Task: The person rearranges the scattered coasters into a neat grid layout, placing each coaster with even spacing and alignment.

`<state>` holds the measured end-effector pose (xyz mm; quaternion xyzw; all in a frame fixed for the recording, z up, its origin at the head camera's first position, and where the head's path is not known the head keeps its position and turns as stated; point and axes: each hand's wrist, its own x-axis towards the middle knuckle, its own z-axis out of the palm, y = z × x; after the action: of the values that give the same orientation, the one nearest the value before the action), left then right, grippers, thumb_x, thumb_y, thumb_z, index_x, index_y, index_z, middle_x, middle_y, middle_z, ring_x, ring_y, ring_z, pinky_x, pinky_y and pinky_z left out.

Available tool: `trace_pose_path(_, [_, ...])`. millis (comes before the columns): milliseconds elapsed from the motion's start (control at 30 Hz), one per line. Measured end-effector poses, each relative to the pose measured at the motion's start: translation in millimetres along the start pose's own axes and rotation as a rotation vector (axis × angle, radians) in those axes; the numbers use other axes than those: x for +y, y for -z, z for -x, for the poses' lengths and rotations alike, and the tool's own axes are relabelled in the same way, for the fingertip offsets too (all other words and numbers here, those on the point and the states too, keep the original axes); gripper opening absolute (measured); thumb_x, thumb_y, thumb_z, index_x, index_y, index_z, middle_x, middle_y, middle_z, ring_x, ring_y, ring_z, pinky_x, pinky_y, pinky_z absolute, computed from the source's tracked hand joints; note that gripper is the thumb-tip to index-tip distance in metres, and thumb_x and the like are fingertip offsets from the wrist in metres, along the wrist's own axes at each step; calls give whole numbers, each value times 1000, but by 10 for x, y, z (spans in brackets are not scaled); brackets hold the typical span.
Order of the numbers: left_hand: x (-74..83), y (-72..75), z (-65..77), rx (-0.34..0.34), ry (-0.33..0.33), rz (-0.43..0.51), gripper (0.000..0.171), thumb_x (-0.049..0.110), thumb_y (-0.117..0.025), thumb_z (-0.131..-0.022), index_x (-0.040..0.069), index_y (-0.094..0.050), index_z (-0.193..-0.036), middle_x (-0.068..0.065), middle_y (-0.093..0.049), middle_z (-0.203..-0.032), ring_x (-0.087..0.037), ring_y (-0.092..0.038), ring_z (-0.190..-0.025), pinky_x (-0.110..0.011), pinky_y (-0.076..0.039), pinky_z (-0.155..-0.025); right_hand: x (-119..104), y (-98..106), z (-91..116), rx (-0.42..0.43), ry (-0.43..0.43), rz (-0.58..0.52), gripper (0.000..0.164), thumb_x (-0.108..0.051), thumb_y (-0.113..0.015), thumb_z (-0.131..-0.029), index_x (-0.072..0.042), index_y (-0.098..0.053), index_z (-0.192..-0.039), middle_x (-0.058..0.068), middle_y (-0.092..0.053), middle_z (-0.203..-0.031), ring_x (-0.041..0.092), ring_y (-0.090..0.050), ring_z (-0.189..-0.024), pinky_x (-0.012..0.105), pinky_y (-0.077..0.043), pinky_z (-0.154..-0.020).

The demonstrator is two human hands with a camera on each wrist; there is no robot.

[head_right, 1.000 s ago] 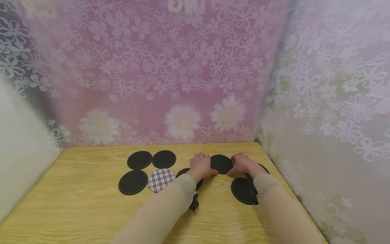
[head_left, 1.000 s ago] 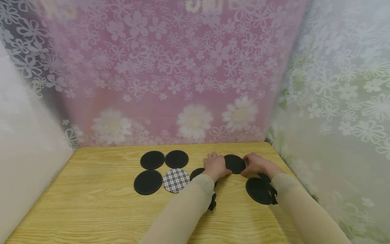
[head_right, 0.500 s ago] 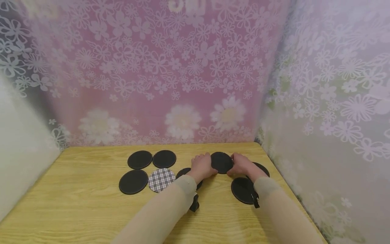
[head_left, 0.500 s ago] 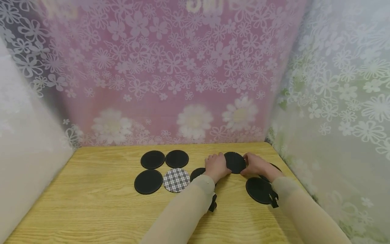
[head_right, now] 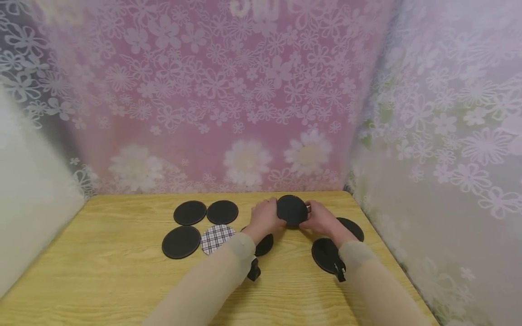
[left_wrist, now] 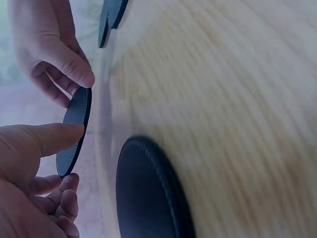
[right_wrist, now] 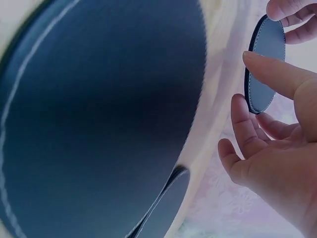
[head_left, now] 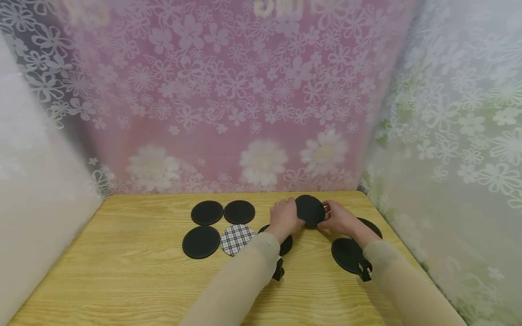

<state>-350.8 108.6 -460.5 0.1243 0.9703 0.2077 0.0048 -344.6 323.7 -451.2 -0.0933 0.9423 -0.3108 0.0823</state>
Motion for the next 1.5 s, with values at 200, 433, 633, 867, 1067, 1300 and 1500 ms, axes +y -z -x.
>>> trace_pose_path(200, [-174, 123, 51, 43, -7, 15, 71, 44, -87, -98, 10, -59, -154, -14, -66, -144, -36, -60, -133, -55, -46, -112, -149, -61, -75, 4, 23, -60, 83, -9, -89, -93, 12, -41, -157, 30, -57, -139, 39, -65, -119, 56, -53, -102])
trace_pose_path(433, [-382, 239, 142, 60, 4, 23, 73, 42, -89, -96, 8, -60, -154, -15, -66, -144, -37, -60, -134, -57, -45, -114, -309, -175, -160, -4, 60, -77, 80, -9, -90, -92, 12, -46, -155, 28, -61, -135, 36, -65, -113, 54, -54, -102])
trace_pose_path(633, [-554, 290, 181, 87, 22, 39, 74, 41, -90, -96, 5, -59, -153, -17, -67, -143, -39, -60, -134, -59, -44, -113, -438, -268, -273, -16, 112, -90, 80, -7, -89, -92, 14, -45, -156, 30, -61, -136, 33, -65, -109, 52, -55, -99])
trace_pose_path(867, [-761, 325, 200, 96, 25, 72, 72, 37, -91, -96, 3, -60, -152, -19, -66, -141, -41, -59, -133, -59, -44, -109, -579, -395, -408, -32, 128, -90, 76, -3, -88, -93, 16, -46, -153, 29, -62, -131, 31, -64, -103, 49, -56, -94])
trace_pose_path(1067, [-898, 313, 212, 102, 45, 94, 71, 35, -91, -95, 2, -61, -150, -21, -66, -141, -42, -58, -130, -59, -44, -108, -683, -508, -521, -23, 142, -75, 73, -3, -88, -91, 17, -49, -150, 30, -65, -130, 34, -66, -104, 51, -56, -97])
trace_pose_path(1300, [-970, 290, 225, 85, 74, 112, 72, 35, -90, -96, 2, -59, -152, -21, -65, -143, -44, -57, -133, -62, -42, -113, -736, -612, -586, -28, 144, -82, 69, 2, -87, -90, 19, -51, -145, 32, -66, -127, 38, -69, -107, 51, -58, -97])
trace_pose_path(1500, [-1008, 261, 214, 75, 92, 83, 72, 36, -91, -96, 4, -61, -153, -19, -66, -144, -43, -58, -133, -63, -42, -111, -769, -651, -610, -55, 94, -68, 64, 1, -83, -93, 16, -51, -146, 29, -64, -129, 41, -65, -118, 55, -54, -103])
